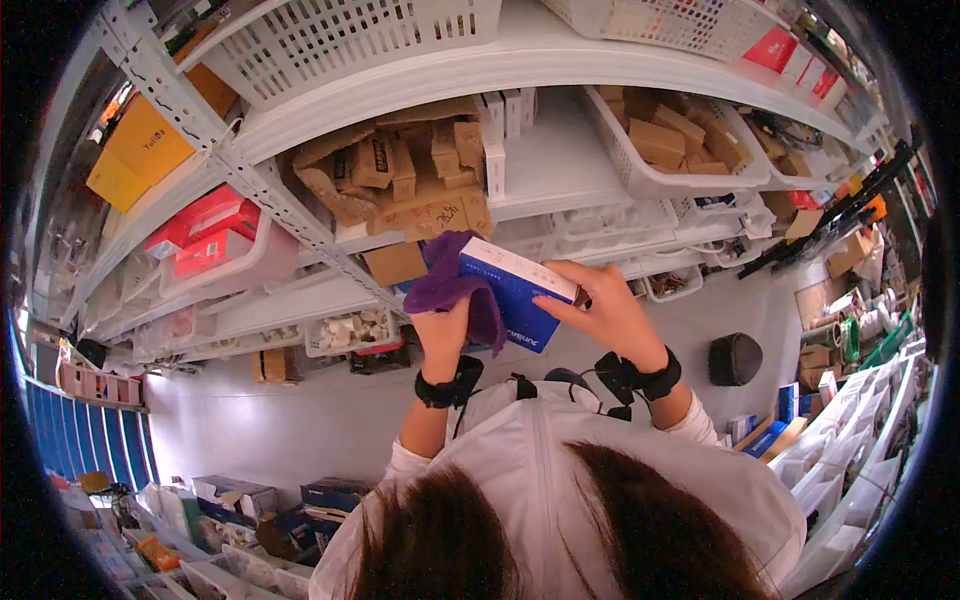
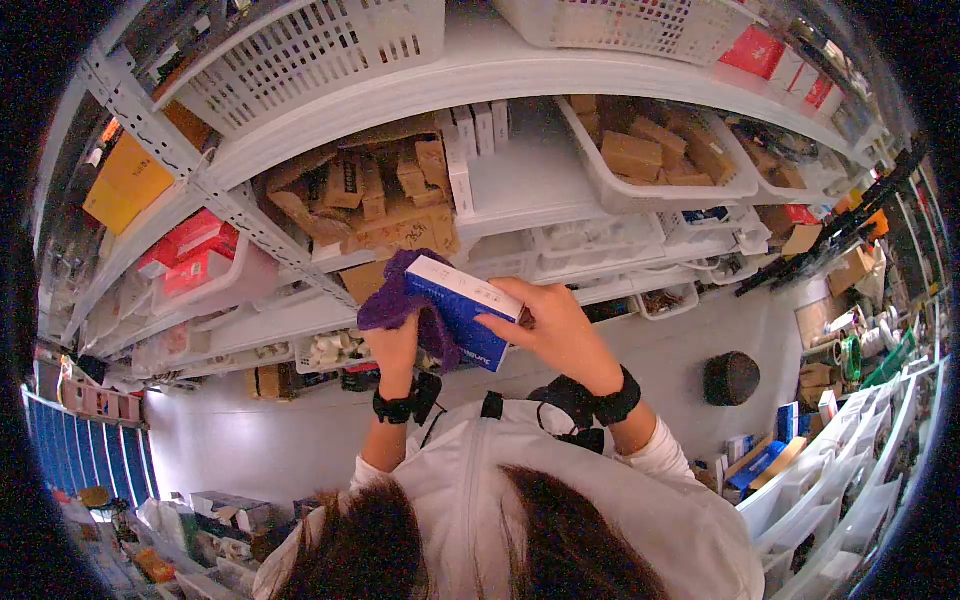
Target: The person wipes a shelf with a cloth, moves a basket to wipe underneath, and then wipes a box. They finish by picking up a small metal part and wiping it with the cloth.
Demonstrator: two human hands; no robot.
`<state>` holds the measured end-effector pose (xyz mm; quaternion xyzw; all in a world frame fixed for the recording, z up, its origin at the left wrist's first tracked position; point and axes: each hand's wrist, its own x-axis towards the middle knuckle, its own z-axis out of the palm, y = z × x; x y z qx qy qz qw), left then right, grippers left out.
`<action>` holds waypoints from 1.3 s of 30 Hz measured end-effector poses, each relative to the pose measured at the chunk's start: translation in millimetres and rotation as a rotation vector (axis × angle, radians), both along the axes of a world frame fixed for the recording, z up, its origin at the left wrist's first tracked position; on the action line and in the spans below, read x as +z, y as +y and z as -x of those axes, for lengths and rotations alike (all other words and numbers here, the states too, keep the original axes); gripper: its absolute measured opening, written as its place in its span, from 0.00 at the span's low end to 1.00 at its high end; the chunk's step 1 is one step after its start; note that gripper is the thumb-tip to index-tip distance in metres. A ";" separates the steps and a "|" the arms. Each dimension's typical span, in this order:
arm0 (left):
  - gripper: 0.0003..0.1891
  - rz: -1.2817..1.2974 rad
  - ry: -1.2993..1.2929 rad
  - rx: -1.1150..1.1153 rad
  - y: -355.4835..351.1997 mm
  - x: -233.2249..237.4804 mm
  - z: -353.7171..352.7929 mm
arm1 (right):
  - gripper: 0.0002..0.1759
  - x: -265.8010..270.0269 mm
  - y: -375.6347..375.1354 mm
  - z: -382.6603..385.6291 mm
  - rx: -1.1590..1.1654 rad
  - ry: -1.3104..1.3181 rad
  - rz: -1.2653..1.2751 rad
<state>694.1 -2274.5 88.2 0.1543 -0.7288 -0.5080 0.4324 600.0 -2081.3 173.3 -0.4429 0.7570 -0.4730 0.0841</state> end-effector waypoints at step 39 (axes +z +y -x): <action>0.19 -0.505 0.020 -0.510 27.7 -64.8 13.8 | 0.34 -35.0 -33.4 -14.8 -0.149 0.567 0.205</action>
